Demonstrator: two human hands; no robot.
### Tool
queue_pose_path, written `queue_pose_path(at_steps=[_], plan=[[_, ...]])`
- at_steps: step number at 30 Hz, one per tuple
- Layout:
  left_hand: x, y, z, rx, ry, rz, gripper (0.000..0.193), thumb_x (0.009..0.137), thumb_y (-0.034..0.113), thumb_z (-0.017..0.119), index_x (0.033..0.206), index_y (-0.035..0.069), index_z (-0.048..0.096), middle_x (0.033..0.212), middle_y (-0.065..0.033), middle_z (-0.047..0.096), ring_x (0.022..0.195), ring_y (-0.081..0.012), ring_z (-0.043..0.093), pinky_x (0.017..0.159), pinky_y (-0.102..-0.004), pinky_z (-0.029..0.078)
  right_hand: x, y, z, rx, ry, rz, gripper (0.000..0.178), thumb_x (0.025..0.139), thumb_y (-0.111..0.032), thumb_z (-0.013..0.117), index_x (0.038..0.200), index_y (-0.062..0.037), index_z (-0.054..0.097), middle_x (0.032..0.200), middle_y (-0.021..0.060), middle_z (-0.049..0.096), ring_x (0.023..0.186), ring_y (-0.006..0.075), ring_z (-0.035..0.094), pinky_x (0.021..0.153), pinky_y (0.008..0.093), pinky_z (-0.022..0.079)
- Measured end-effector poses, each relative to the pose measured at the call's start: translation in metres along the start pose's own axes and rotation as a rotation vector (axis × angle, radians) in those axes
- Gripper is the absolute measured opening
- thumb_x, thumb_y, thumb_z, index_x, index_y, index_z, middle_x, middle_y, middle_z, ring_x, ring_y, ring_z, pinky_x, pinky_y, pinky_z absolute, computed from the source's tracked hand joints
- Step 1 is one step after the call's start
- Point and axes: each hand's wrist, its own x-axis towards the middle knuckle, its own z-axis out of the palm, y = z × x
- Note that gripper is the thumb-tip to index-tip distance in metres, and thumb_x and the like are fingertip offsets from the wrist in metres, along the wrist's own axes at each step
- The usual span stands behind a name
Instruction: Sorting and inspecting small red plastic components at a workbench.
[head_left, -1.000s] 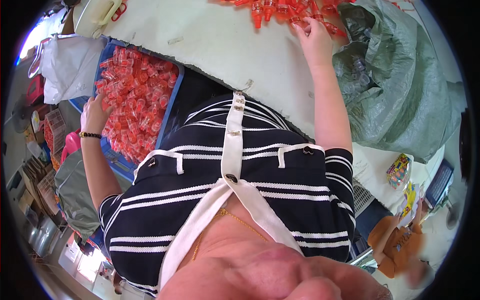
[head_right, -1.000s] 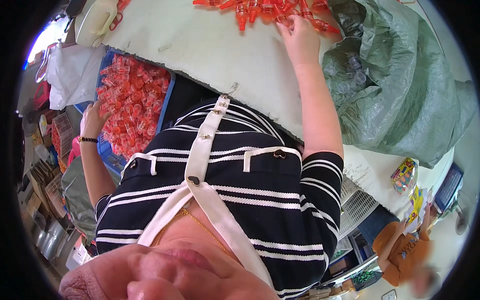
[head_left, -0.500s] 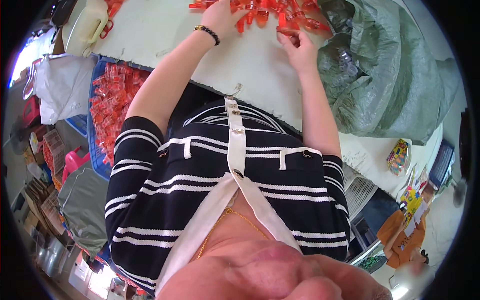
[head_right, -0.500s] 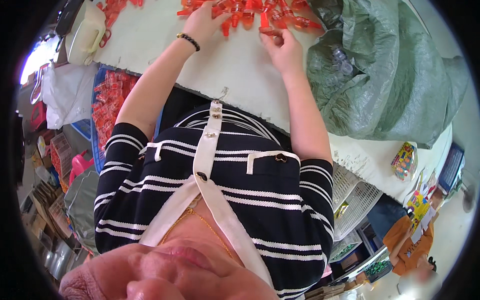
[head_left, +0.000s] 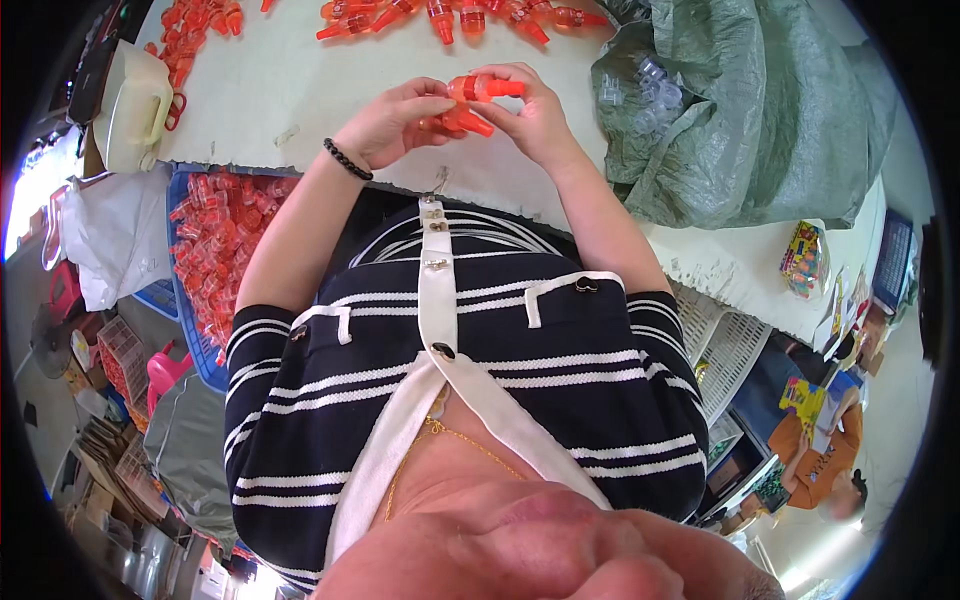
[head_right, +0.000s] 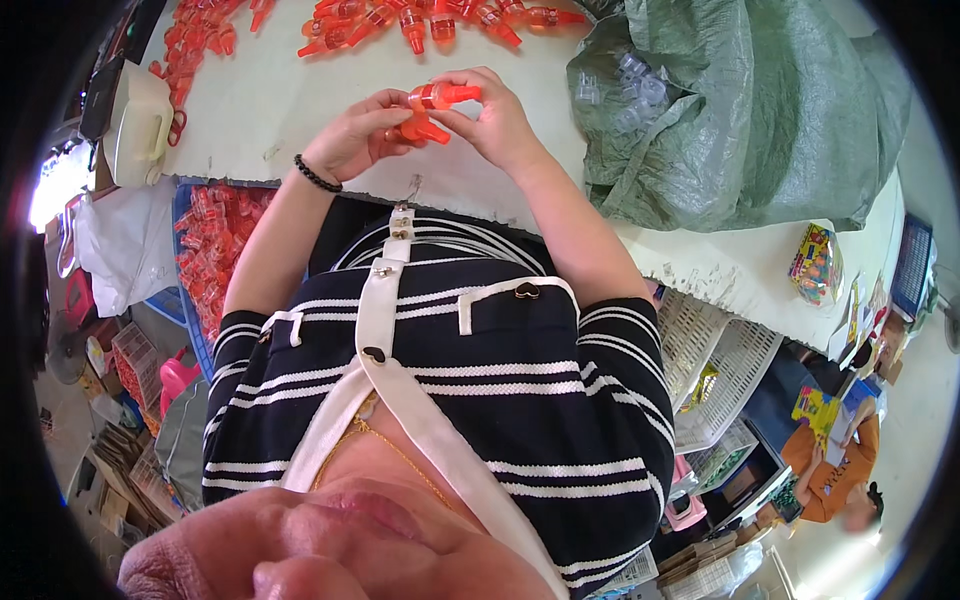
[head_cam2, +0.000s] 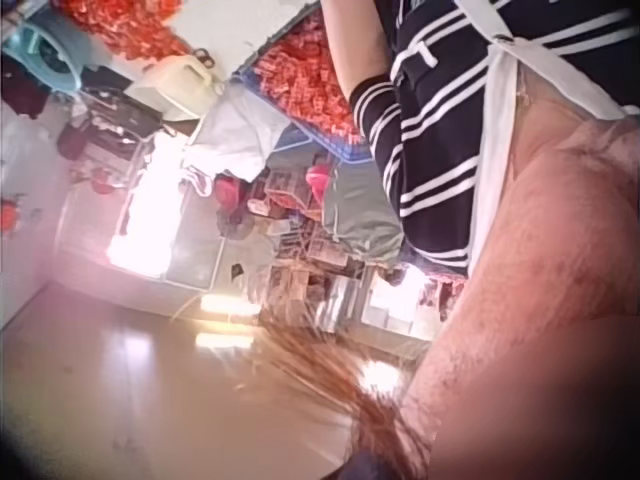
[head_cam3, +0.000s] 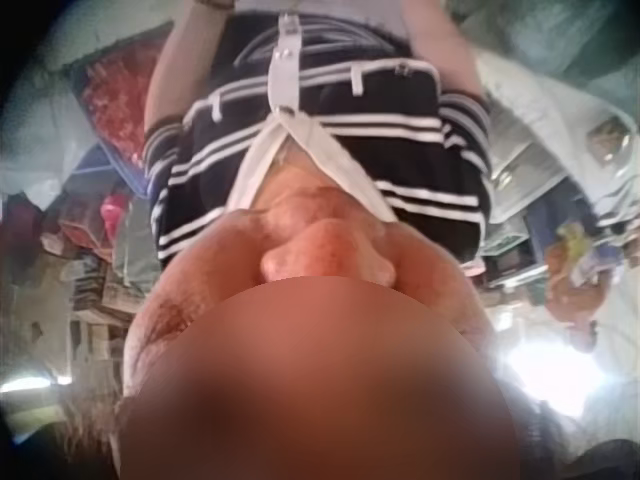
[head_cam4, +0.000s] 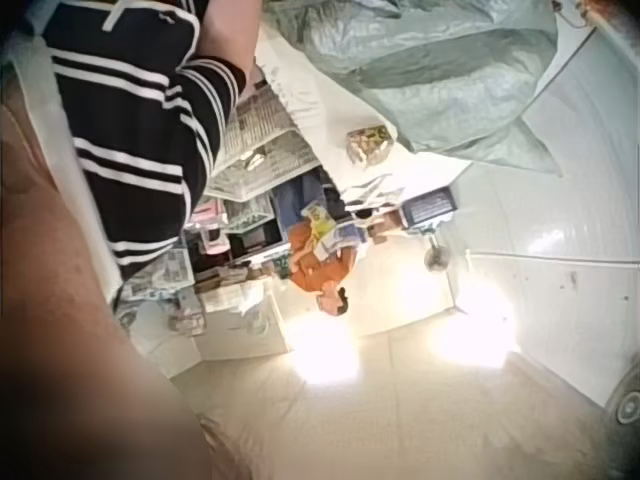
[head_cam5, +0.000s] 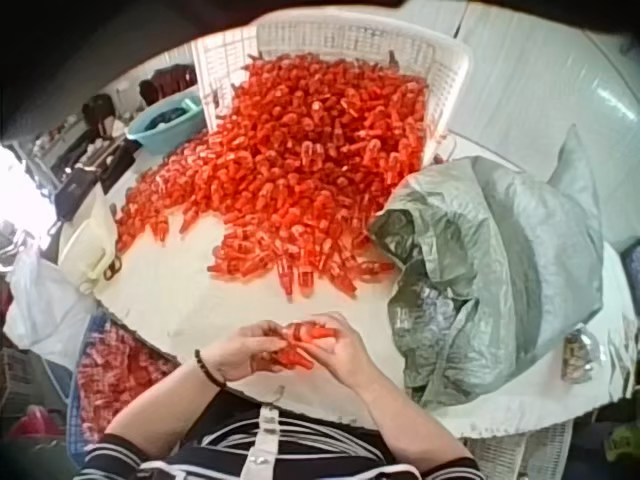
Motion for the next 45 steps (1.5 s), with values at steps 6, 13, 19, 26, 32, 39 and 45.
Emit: queue_pose_path(at_steps=[6,13,19,26,32,39,45], plan=[[0.008,-0.01,0.002,-0.183,-0.173,-0.06,0.034,0.094,0.025,0.053,0.121,0.005,0.047,0.099,-0.0059,0.06,0.068,-0.0129,0.059,0.061,-0.0212,0.048,-0.01,0.001,-0.01,0.181,-0.182,0.03,0.04,0.075,-0.012,0.074,0.114,-0.0118,0.062,0.11,0.0064,0.056,0.1,0.0148,0.054,0.084,0.0296,0.047],[0.009,-0.018,0.009,-0.09,-0.037,0.0,0.034,0.094,0.029,0.056,0.117,0.006,0.05,0.077,-0.0006,0.058,0.062,-0.0107,0.056,0.054,-0.0225,0.044,-0.014,-0.018,-0.05,-0.231,-0.001,0.206,0.044,0.078,-0.009,0.071,0.12,-0.0097,0.057,0.107,0.0043,0.057,0.081,0.014,0.057,0.077,0.0273,0.048],[0.006,-0.011,0.017,0.006,0.159,0.081,0.033,0.093,0.031,0.058,0.113,0.005,0.055,0.07,0.0023,0.054,0.061,-0.0093,0.054,0.052,-0.0215,0.041,-0.014,0.024,-0.102,-1.0,0.131,0.245,0.043,0.078,-0.02,0.07,0.116,-0.0055,0.056,0.094,0.0114,0.059,0.077,0.0258,0.06,0.072,0.0322,0.05],[0.003,-0.013,0.012,0.043,0.121,0.033,0.036,0.095,0.034,0.054,0.118,0.006,0.058,0.072,0.0032,0.055,0.06,-0.0082,0.051,0.051,-0.0218,0.038,-0.007,-0.017,-0.047,-0.429,0.125,0.181,0.036,0.084,-0.017,0.067,0.117,-0.0046,0.056,0.098,0.007,0.057,0.082,0.0137,0.063,0.068,0.0241,0.049],[-0.005,-0.005,0.014,-0.142,0.092,-0.014,0.038,0.095,0.037,0.051,0.107,0.002,0.059,0.07,-0.0002,0.056,0.056,-0.0085,0.048,0.048,-0.0203,0.035,-0.005,-0.031,-0.026,-0.02,-0.013,0.102,0.035,0.085,-0.005,0.066,0.118,-0.0052,0.056,0.108,0.0039,0.054,0.085,0.0108,0.061,0.071,0.0207,0.048],[-0.005,-0.005,0.008,-0.159,-0.028,-0.048,0.041,0.095,0.041,0.051,0.098,0.001,0.058,0.07,-0.0034,0.058,0.054,-0.0084,0.047,0.045,-0.0197,0.032,-0.001,-0.042,-0.027,-0.129,-0.139,-0.041,0.033,0.082,-0.006,0.069,0.113,-0.0051,0.058,0.106,0.0043,0.058,0.086,0.0118,0.061,0.073,0.022,0.049],[-0.008,-0.005,0.013,-0.12,-0.003,-0.037,0.04,0.094,0.038,0.054,0.103,-0.001,0.058,0.074,-0.0048,0.06,0.056,-0.0085,0.05,0.046,-0.0207,0.036,-0.002,-0.045,-0.017,-0.139,-0.112,-0.076,0.028,0.082,-0.007,0.07,0.107,-0.0019,0.061,0.098,0.0039,0.063,0.084,0.0123,0.061,0.074,0.0246,0.05]])
